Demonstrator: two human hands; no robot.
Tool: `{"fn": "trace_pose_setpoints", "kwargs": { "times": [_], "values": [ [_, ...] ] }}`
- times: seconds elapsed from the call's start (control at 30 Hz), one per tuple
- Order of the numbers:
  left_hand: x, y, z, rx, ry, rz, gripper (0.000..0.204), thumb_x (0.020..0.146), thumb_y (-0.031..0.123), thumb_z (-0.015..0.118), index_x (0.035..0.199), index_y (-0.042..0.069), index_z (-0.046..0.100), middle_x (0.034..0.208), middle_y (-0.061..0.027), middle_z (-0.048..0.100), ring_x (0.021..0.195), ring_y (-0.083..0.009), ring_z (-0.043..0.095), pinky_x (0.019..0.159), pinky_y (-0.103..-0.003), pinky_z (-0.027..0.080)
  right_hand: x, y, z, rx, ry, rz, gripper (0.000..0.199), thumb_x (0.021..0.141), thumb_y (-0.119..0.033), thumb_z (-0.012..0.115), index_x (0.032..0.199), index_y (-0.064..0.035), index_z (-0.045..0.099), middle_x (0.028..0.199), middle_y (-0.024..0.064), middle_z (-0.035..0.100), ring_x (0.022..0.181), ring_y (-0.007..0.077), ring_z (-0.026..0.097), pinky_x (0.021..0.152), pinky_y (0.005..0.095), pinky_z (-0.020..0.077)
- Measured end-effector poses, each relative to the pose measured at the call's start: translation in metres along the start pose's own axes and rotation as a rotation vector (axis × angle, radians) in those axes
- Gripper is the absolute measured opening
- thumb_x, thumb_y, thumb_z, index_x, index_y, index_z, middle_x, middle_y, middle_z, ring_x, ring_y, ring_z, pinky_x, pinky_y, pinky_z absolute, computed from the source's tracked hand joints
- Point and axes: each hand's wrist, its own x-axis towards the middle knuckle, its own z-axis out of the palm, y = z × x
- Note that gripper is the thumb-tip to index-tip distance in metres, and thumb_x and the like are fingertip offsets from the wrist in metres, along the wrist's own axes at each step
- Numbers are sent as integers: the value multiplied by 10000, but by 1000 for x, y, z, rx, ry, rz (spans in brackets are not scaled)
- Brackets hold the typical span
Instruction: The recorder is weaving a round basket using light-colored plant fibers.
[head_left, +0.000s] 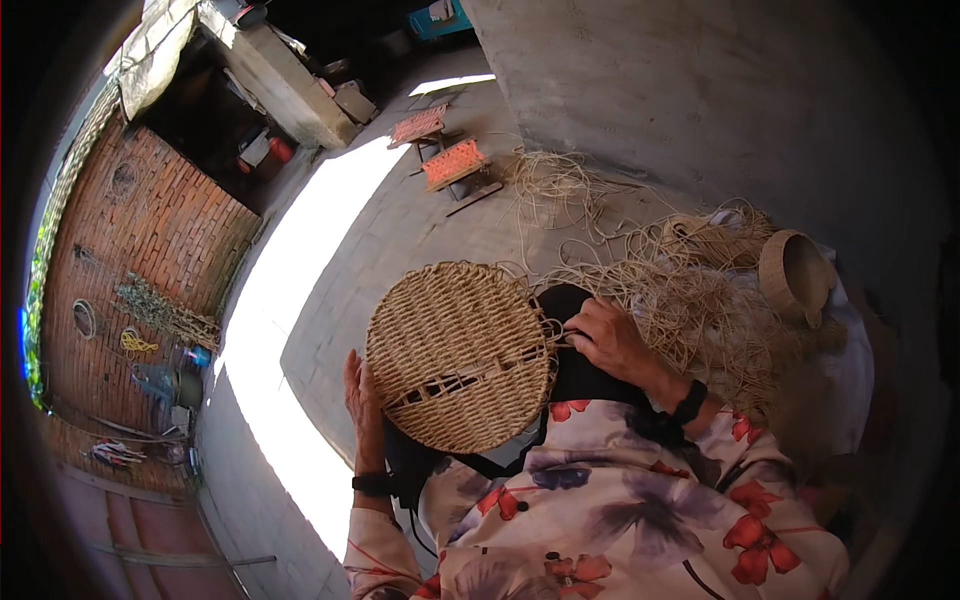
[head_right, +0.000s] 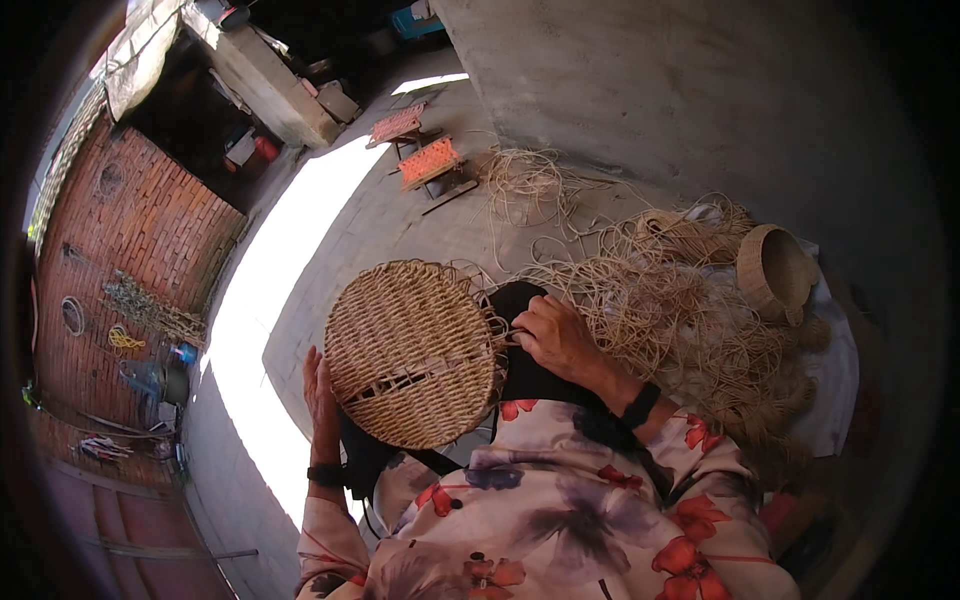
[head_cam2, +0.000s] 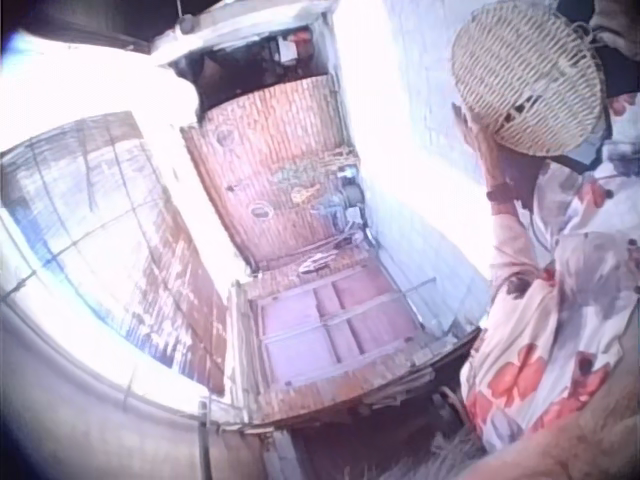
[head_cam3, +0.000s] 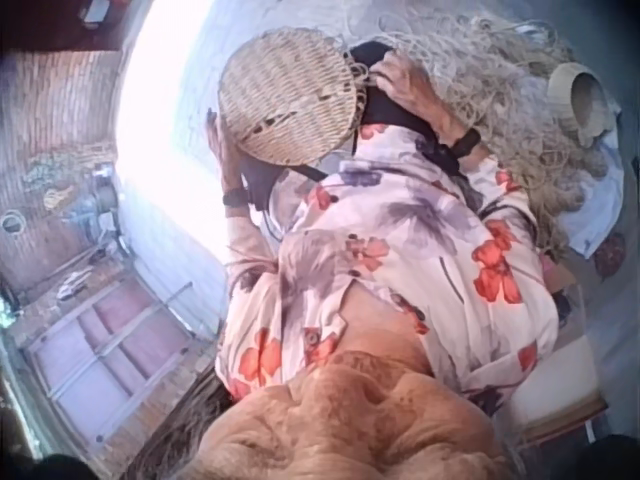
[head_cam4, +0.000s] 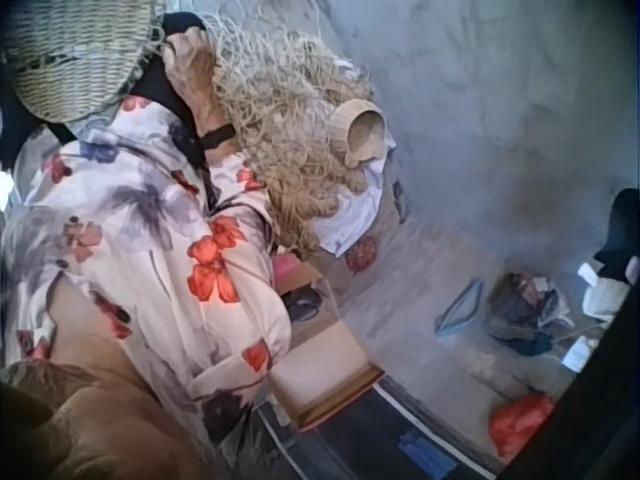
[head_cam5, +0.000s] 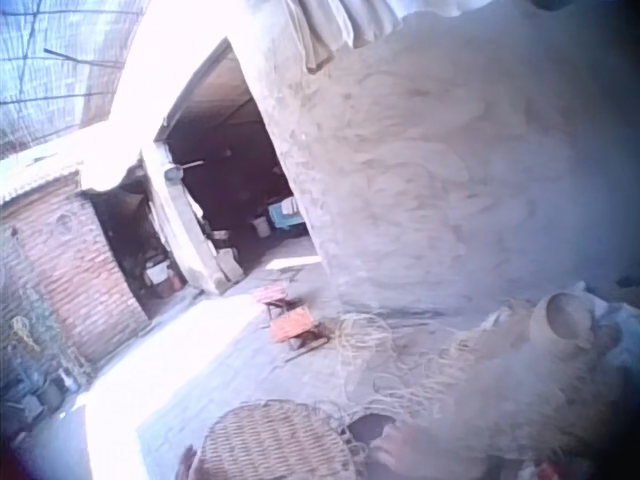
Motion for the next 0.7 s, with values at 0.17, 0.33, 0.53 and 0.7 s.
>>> {"fn": "trace_pose_setpoints", "kwargs": {
  "times": [0.17, 0.33, 0.53, 0.7],
  "values": [
    [-3, 11, 2, -274, -366, -41, 556, 1050, 359, 417, 1462, -14, 381, 1423, -150, 492, 1316, -248, 456, 1110, -348, 340, -7, -2, 4, -186, -59, -83, 110, 796, -127, 713, 784, -85, 613, 834, 58, 558, 855, 262, 557, 761, 399, 404],
    [-2, 23, 0, -201, -360, -23, 523, 1047, 346, 421, 1426, -15, 418, 1394, -135, 515, 1286, -230, 482, 1088, -336, 364, -10, 35, -5, -210, 28, 297, 91, 821, -164, 681, 796, -104, 617, 875, 45, 600, 888, 249, 573, 781, 415, 378],
    [-2, 12, 0, -275, -411, -63, 499, 1042, 342, 437, 1390, -16, 457, 1353, -110, 541, 1260, -205, 496, 1066, -321, 377, 13, 4, 0, -251, 67, -157, 171, 753, -147, 767, 879, -119, 654, 946, 42, 582, 950, 249, 547, 904, 429, 386],
    [2, -13, -4, -213, -378, -134, 539, 1030, 390, 458, 1413, 11, 438, 1362, -137, 547, 1275, -236, 494, 1063, -347, 377, 5, 10, -1, -300, 12, -256, 163, 742, -154, 755, 799, -88, 618, 875, 46, 568, 919, 247, 546, 878, 424, 391]
  ]
}}
